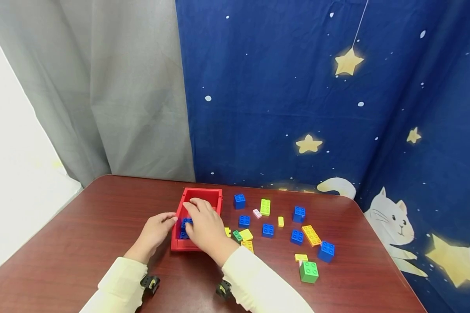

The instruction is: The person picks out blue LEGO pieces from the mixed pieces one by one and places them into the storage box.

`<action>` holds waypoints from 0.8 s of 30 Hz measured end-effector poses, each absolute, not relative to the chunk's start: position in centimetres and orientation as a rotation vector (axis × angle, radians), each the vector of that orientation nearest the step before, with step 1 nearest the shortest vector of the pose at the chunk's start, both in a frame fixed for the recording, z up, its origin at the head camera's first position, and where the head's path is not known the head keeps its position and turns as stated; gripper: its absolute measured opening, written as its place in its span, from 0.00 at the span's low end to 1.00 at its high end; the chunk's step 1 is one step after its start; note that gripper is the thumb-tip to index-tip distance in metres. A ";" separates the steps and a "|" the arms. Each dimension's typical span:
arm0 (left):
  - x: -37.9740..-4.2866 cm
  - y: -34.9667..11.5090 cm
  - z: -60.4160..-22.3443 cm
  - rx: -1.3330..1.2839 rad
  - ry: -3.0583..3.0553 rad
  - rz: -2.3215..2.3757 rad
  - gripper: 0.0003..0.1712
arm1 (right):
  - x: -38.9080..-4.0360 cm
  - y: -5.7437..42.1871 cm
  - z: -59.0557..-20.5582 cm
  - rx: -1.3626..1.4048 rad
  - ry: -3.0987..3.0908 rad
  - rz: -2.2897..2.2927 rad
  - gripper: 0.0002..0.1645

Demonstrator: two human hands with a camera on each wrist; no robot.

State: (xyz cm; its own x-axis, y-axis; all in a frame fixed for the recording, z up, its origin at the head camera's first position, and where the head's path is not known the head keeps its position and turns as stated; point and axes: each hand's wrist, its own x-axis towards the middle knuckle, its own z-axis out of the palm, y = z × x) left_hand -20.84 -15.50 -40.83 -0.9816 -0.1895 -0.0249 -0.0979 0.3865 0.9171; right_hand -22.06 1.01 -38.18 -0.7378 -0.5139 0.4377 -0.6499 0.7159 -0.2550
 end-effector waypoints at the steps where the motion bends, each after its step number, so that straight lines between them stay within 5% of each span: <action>1: -20.8 -15.5 -40.8 0.264 -2.545 -1.674 0.21 | -21.9 1.1 -38.1 0.914 -2.577 0.566 0.38; 24: -20.9 -15.4 -41.0 0.264 -2.544 -1.676 0.21 | -20.2 4.5 -38.4 0.946 -2.475 0.530 0.39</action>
